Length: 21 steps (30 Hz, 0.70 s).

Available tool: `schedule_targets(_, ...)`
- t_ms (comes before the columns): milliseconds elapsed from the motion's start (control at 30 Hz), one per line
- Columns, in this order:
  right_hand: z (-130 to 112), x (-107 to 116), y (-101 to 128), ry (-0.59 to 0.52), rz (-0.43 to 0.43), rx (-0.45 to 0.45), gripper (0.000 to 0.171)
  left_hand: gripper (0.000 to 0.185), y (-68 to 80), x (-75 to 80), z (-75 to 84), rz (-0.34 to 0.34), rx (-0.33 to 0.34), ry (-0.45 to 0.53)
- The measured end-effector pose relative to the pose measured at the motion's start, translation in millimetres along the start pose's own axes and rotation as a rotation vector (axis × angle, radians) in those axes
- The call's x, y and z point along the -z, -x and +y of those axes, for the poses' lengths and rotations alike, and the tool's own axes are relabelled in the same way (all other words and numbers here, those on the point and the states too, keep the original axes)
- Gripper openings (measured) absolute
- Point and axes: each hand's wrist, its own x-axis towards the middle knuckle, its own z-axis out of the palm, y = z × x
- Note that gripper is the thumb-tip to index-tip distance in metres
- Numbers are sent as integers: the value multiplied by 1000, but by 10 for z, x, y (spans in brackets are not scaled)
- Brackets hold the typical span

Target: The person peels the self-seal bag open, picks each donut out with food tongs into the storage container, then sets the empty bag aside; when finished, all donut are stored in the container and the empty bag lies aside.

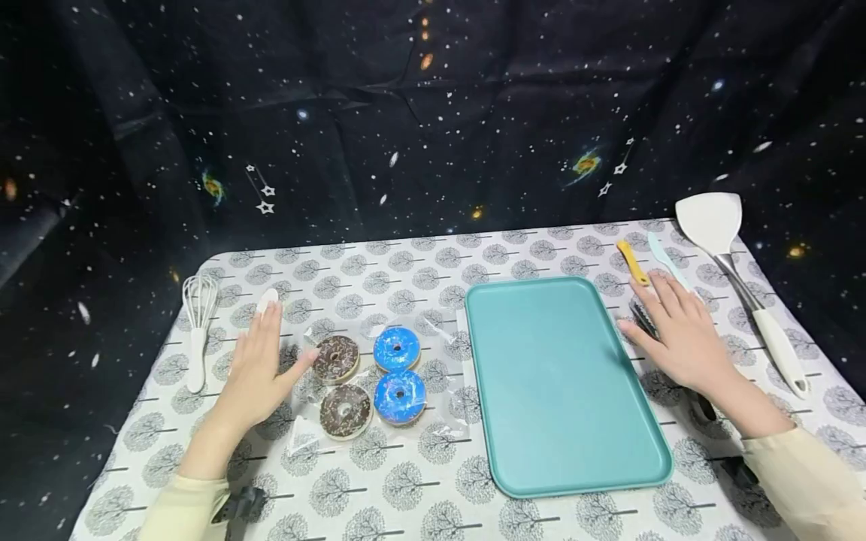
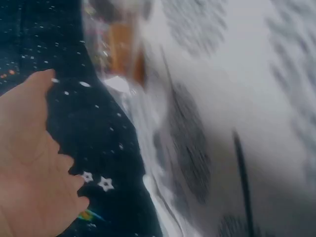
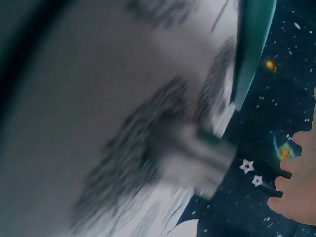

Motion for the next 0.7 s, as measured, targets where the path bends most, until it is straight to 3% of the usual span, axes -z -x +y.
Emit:
schedule_targets(200, -231, 10, -175, -63, -13, 83, 68, 79, -47, 8, 245, -46, -113, 36)
schedule_targets(400, -548, 53, -425, -65, -16, 245, 65, 69, -157, 0, 652, -180, -188, -25)
schedule_targets(700, -1145, -120, -740, -74, -167, 447, 58, 70, -304, -171, 1114, -375, -301, -161)
